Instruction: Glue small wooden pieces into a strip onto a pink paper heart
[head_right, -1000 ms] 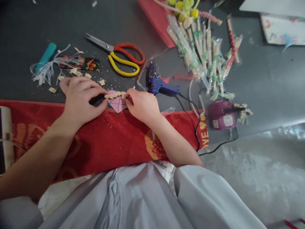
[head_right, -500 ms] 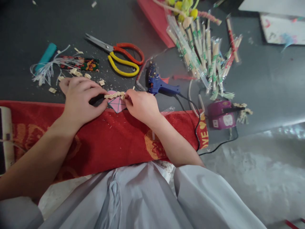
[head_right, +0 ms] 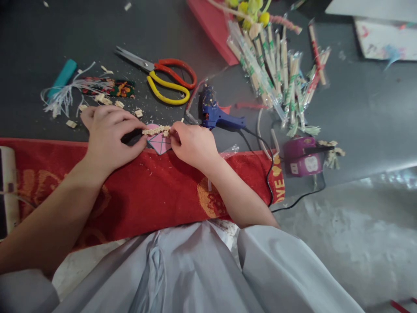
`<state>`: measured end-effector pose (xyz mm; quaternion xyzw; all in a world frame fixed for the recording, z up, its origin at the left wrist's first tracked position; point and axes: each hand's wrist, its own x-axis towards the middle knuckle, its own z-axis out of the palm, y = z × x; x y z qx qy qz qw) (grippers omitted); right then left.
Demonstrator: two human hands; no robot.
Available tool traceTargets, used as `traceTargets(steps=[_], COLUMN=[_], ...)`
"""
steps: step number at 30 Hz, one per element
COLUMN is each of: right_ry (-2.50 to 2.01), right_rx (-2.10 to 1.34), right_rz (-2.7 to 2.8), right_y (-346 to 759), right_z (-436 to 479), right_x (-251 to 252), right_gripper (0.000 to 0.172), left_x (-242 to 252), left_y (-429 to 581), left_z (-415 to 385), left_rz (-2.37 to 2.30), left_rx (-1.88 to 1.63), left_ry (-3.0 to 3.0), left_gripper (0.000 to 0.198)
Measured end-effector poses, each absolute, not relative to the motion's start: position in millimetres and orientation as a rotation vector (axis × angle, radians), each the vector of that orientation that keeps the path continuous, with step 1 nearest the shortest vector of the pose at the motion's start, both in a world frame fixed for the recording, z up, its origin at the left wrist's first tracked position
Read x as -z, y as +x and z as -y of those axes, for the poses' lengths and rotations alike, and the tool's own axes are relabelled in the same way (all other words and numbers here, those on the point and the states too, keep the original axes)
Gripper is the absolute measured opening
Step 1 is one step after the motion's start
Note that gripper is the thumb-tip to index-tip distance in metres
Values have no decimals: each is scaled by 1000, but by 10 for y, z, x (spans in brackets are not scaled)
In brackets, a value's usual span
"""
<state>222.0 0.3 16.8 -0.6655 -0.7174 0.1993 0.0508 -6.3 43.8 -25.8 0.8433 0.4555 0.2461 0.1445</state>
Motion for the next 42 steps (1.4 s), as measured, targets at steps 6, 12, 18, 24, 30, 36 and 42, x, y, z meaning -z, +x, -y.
traceTargets(steps=[6, 12, 18, 24, 30, 36, 42], right_ry=[-2077, -2114, -2087, -2079, -2120, -2116, -2073], right_rx=[-626, -603, -568, -535, -555, -577, -640], right_rz=[2139, 2173, 2179, 2166, 2148, 2116, 2119], right_y=[2155, 2106, 2111, 2137, 2164, 2183, 2153], right_z=[11, -9, -4, -3, -6, 3, 12], right_x=[-194, -177, -160, -131, -172, -219, -220], right_gripper=[21, 21, 21, 20, 24, 26, 24], left_x=[245, 234, 224, 222, 217, 207, 214], left_y=[-57, -53, -52, -49, -53, -53, -57], left_z=[-431, -438, -436, -436, -426, -423, -434], left_rz=[-1330, -1338, -1361, -1348, -1366, -1353, -1324], left_rx=[-693, -639, -609, -630, -645, -638, -679], left_ry=[2420, 2421, 2440, 2465, 2474, 2445, 2482], left_gripper=[19, 23, 28, 28, 25, 26, 27])
